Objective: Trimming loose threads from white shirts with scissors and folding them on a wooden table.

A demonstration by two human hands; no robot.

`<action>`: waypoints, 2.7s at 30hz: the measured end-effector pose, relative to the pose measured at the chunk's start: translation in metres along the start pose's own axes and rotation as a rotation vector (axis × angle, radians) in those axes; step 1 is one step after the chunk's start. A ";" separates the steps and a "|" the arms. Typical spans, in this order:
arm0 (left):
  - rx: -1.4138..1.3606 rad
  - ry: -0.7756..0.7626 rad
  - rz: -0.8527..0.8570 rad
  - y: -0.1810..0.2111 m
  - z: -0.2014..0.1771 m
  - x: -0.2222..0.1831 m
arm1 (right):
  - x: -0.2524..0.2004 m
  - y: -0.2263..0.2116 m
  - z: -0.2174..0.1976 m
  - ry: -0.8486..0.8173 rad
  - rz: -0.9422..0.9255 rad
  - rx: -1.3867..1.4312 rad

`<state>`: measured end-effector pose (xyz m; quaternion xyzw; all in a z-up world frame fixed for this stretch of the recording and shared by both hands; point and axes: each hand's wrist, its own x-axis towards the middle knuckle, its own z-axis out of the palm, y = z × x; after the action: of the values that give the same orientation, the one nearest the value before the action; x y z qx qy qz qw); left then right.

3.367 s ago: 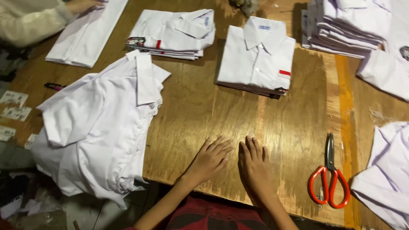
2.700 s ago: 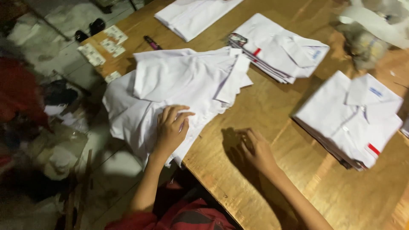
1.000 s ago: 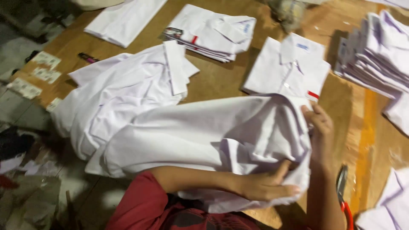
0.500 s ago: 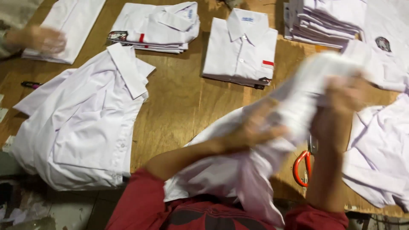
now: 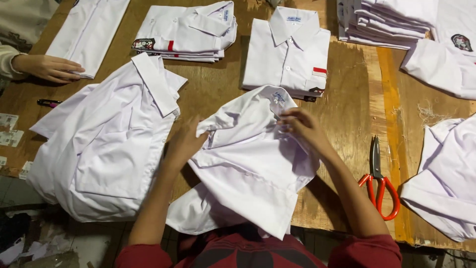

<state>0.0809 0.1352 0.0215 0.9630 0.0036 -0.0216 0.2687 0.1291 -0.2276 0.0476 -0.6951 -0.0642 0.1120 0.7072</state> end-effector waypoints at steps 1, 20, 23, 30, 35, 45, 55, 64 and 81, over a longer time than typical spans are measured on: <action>0.135 0.018 0.043 -0.007 -0.005 0.002 | 0.003 0.018 -0.019 0.093 -0.069 -0.046; -0.237 -0.442 0.118 0.092 -0.036 0.047 | -0.089 0.039 -0.050 0.299 0.104 -0.377; -0.498 -0.444 0.178 0.091 -0.026 0.042 | -0.072 0.018 -0.067 0.358 -0.084 -0.486; -0.918 -0.737 0.122 0.111 -0.006 0.015 | -0.034 -0.072 -0.073 0.539 -0.581 -1.094; -1.175 -0.743 0.023 0.074 0.048 0.014 | -0.012 -0.098 -0.026 0.442 -0.840 -1.310; -0.179 -0.382 0.105 0.081 -0.053 -0.008 | -0.008 0.008 0.036 -0.445 -0.596 -0.974; -0.288 0.222 0.755 0.045 -0.033 0.075 | -0.103 -0.031 -0.053 0.146 -0.202 -0.989; 0.130 -0.499 0.670 0.100 0.016 0.109 | -0.178 0.012 -0.077 0.121 0.603 -0.781; -0.309 -0.447 0.413 -0.014 -0.042 0.049 | -0.123 -0.043 -0.170 0.408 -0.237 -1.521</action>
<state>0.1310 0.1687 0.0485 0.8627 -0.2473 -0.1766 0.4043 0.0548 -0.4236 0.0939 -0.9826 -0.0657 -0.1680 0.0436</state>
